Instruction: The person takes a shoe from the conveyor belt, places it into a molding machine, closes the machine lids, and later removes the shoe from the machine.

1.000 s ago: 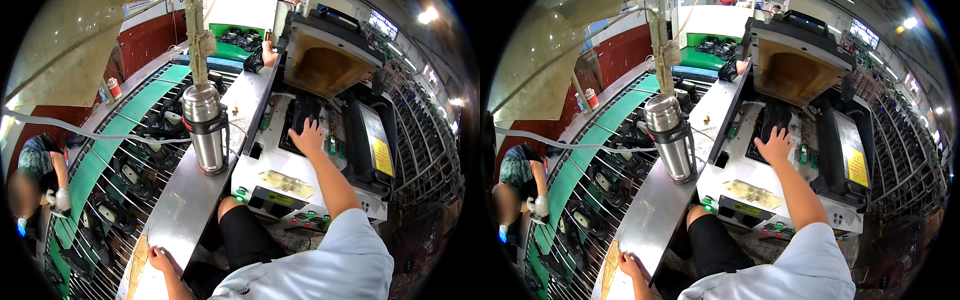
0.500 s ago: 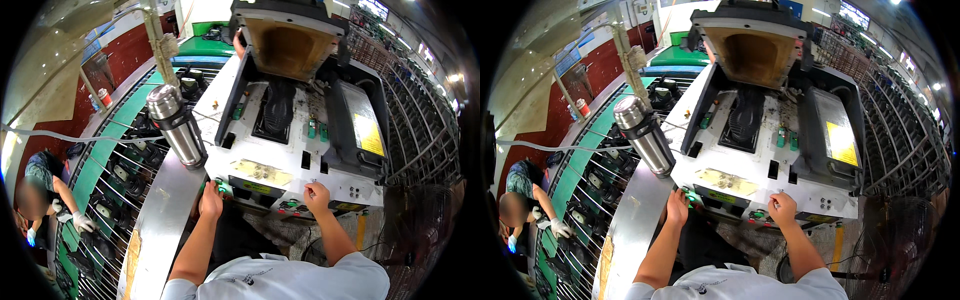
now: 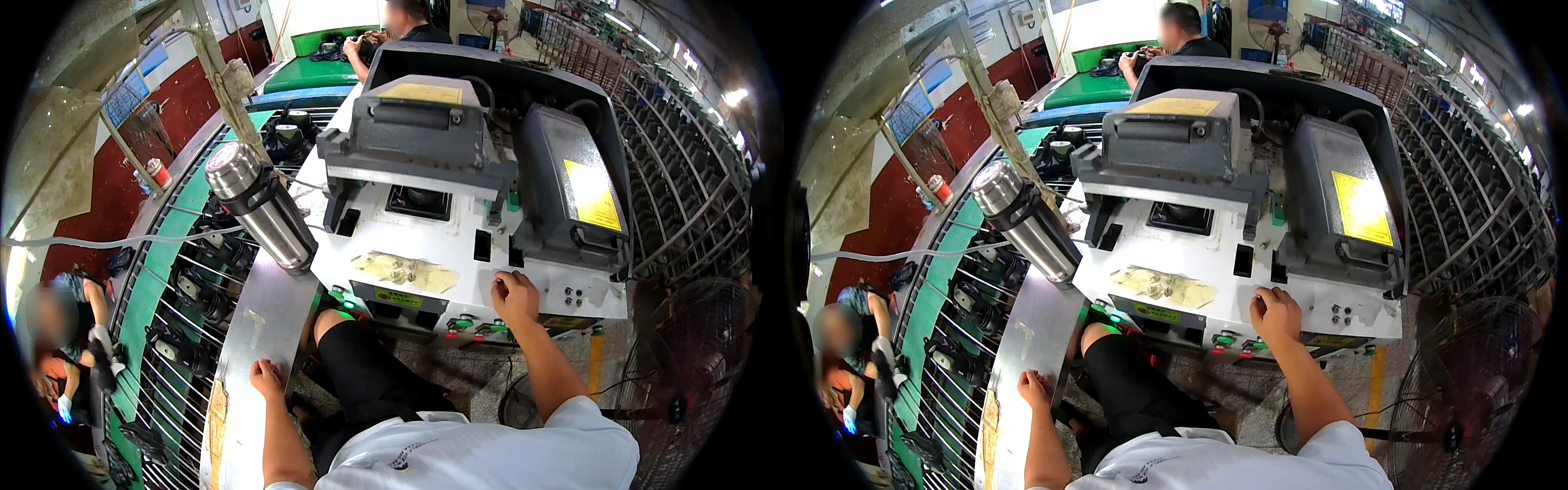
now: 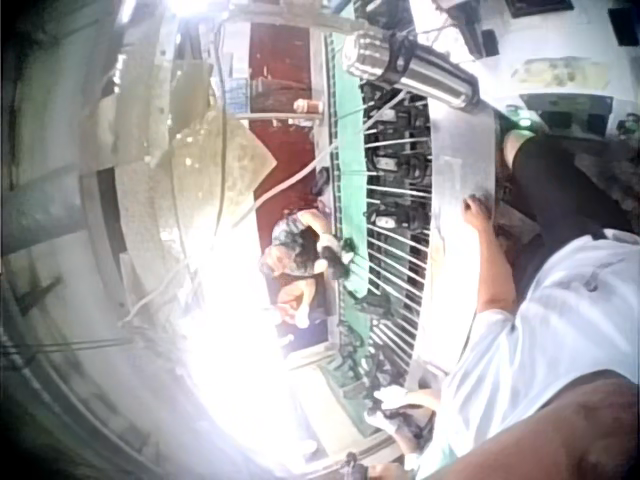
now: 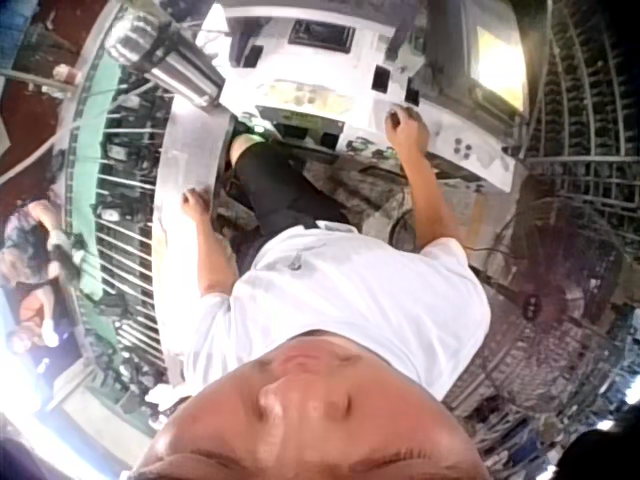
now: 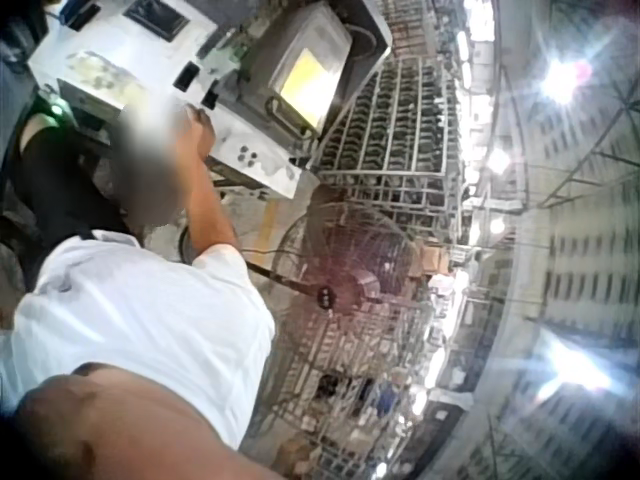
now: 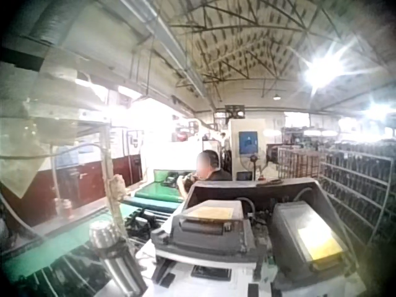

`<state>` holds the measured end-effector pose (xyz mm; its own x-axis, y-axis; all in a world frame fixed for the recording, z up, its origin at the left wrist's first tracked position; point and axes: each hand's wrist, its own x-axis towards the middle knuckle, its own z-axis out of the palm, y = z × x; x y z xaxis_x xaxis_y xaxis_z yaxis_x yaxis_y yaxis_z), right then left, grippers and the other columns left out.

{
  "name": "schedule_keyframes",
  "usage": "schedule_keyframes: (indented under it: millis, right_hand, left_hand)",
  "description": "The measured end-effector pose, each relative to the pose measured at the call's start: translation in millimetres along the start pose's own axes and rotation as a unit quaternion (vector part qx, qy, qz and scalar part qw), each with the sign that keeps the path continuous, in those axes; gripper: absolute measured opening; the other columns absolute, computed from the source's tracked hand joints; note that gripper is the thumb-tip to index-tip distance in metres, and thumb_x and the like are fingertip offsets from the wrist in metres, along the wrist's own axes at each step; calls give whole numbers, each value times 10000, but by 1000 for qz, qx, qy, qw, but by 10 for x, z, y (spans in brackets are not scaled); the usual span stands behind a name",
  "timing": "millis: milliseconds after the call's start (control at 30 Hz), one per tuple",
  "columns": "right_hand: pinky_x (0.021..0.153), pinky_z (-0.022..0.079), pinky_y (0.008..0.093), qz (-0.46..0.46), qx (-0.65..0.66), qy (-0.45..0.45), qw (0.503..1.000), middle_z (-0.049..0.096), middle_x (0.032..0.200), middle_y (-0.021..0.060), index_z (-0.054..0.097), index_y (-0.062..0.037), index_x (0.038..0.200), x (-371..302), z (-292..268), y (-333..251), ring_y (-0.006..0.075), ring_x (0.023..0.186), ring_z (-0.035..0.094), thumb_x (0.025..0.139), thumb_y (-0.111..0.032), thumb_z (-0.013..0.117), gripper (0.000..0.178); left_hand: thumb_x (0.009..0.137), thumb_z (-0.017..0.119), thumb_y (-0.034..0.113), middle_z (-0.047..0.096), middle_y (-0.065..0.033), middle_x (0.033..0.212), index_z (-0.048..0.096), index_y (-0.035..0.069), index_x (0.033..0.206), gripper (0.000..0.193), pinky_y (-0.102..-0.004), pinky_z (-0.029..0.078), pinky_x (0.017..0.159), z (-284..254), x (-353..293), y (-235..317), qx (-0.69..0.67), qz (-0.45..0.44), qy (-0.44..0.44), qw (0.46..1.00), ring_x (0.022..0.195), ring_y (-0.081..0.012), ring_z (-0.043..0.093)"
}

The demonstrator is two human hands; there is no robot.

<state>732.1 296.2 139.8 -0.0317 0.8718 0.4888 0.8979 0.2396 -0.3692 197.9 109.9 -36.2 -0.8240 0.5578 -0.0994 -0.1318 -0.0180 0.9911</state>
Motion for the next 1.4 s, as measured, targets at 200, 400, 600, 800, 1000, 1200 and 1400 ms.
schedule_keyframes:
  millis: [200, 400, 600, 800, 1000, 1200, 1400]
  right_hand:
    - [615, 497, 398, -15, -10, 21, 1000, 602, 739, 81, 661, -94, 873, -45, 50, 23, 289, 705, 603, 743, -141, 663, 139]
    - [611, 490, 401, -42, 0, 47, 998, 588, 730, 82, 656, -96, 885, -66, 46, 32, 291, 702, 598, 738, -136, 656, 152]
    - [611, 489, 403, -40, -7, 45, 998, 588, 735, 84, 660, -102, 892, -103, 30, 27, 293, 709, 599, 740, -144, 654, 158]
    - [612, 492, 413, -30, -15, 36, 999, 590, 737, 84, 665, -100, 894, -114, -9, 24, 295, 718, 603, 751, -159, 643, 157]
    - [621, 497, 421, -43, -8, 37, 998, 596, 750, 91, 661, -84, 905, -119, -5, 63, 298, 716, 601, 755, -151, 628, 167]
    - [624, 499, 414, -43, -12, 34, 998, 596, 746, 88, 659, -95, 905, -112, -47, 29, 291, 710, 598, 748, -146, 626, 168]
    - [609, 499, 413, -54, -4, 54, 997, 592, 727, 84, 659, -92, 890, -109, -35, 50, 287, 691, 599, 738, -144, 631, 163]
  left_hand:
    - [849, 566, 179, 607, -116, 594, 609, -26, 690, 263, -352, 458, 532, 131, -60, -77, 319, 133, 61, 936, 519, -207, 567]
    - [840, 573, 171, 610, -135, 591, 612, -23, 694, 246, -368, 465, 545, 92, -124, -22, 335, 150, 56, 928, 530, -232, 589]
    - [832, 578, 155, 598, -142, 594, 592, -27, 681, 237, -379, 449, 536, 163, -220, 105, 355, 190, 59, 914, 521, -256, 574]
    - [842, 569, 141, 566, -139, 580, 567, -37, 672, 247, -386, 438, 517, 87, -148, 11, 333, 203, 40, 920, 509, -233, 546]
    - [889, 538, 108, 551, -53, 578, 548, -13, 675, 247, -286, 471, 484, 173, -270, 114, 216, 123, 7, 969, 503, -131, 538]
    - [889, 535, 107, 542, -63, 600, 537, -10, 684, 236, -289, 481, 481, 48, -191, 16, 235, 127, 14, 964, 513, -135, 529]
    - [907, 525, 105, 527, -53, 600, 534, 1, 695, 236, -266, 455, 464, 164, -312, 172, 164, 76, -15, 983, 507, -110, 504]
